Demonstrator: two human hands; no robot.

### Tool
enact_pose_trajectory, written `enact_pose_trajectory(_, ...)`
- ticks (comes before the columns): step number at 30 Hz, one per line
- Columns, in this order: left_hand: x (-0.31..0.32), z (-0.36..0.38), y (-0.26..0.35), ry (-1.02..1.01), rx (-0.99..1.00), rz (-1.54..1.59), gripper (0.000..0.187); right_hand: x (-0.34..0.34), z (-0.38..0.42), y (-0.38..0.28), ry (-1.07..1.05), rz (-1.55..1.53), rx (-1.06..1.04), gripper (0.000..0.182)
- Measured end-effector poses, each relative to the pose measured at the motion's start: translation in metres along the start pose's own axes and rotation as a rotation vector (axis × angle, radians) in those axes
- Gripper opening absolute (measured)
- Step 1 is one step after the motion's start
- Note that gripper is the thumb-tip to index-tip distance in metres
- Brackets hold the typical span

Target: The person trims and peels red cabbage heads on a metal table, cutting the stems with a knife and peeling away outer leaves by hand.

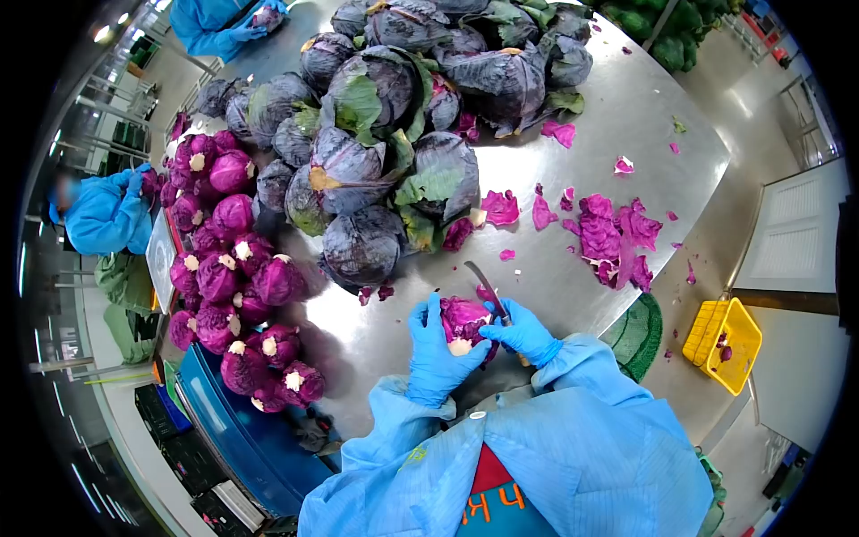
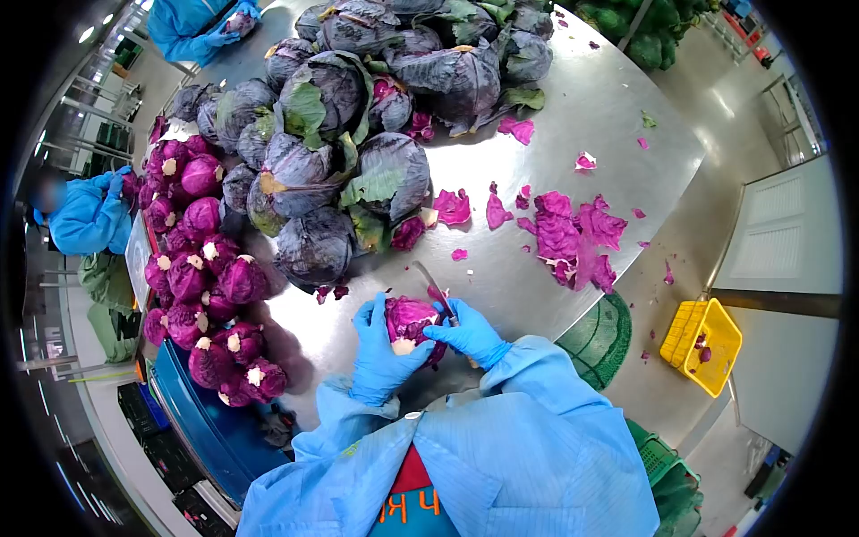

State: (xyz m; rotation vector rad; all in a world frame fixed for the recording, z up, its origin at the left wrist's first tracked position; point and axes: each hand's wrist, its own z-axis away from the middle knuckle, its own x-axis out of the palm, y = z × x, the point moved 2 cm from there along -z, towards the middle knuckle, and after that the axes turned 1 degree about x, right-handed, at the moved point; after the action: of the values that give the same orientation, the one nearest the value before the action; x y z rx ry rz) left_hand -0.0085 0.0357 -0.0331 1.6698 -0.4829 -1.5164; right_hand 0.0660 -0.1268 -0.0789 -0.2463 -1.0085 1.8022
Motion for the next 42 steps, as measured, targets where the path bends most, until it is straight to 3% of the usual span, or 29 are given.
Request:
enact_pose_trajectory(2,-0.010,-0.002,0.018,0.027,0.060,-0.113,0.125,-0.004,-0.016,0.012,-0.016,0.025,-0.028,0.057)
enact_pose_trajectory(5,-0.014,-0.014,0.037,-0.088,0.243,-0.500,0.119,-0.007,-0.021,0.003,-0.051,0.040,-0.041,0.048)
enact_pose_trajectory(6,-0.008,-0.018,0.029,-0.204,0.195,-0.394,0.112,-0.008,-0.018,-0.008,-0.098,0.000,-0.002,0.047)
enact_pose_trajectory(10,-0.005,-0.022,0.025,-0.195,0.123,-0.308,0.098,-0.012,-0.020,-0.013,-0.149,0.021,0.030,0.045)
enact_pose_trajectory(15,-0.003,-0.019,0.022,-0.158,0.121,-0.290,0.097,-0.013,-0.025,-0.013,-0.134,0.202,-0.057,0.042)
enact_pose_trajectory(18,-0.003,-0.017,0.022,-0.143,0.157,-0.296,0.095,-0.012,-0.022,-0.021,-0.085,0.476,-0.127,0.038)
enact_pose_trajectory(21,-0.004,-0.016,0.022,-0.146,0.177,-0.285,0.092,-0.011,-0.027,-0.008,-0.003,0.604,-0.373,0.038)
enact_pose_trajectory(24,-0.004,-0.015,0.023,-0.147,0.176,-0.298,0.093,-0.014,-0.029,-0.004,0.021,0.690,-0.358,0.036)
enact_pose_trajectory(27,-0.006,-0.005,0.005,-0.076,0.194,-0.138,0.093,-0.062,-0.047,0.036,0.191,0.647,-0.269,0.033)
enact_pose_trajectory(28,-0.010,-0.008,0.001,-0.029,0.213,-0.054,0.092,-0.065,-0.030,0.013,0.180,0.599,0.048,0.031)
enact_pose_trajectory(31,-0.012,-0.006,0.016,-0.143,0.245,-0.174,0.093,-0.066,-0.020,0.000,0.263,0.749,-0.190,0.030)
enact_pose_trajectory(34,-0.012,-0.004,0.010,-0.126,0.199,-0.131,0.094,-0.084,-0.026,-0.016,0.682,1.226,-0.326,0.030)
enact_pose_trajectory(37,-0.016,-0.004,0.000,-0.100,0.201,-0.055,0.095,-0.075,-0.015,-0.038,0.484,0.674,-0.548,0.031)
enact_pose_trajectory(42,-0.024,-0.007,-0.019,-0.078,0.179,0.155,0.094,-0.019,-0.035,-0.035,-0.091,0.341,-0.161,0.038)
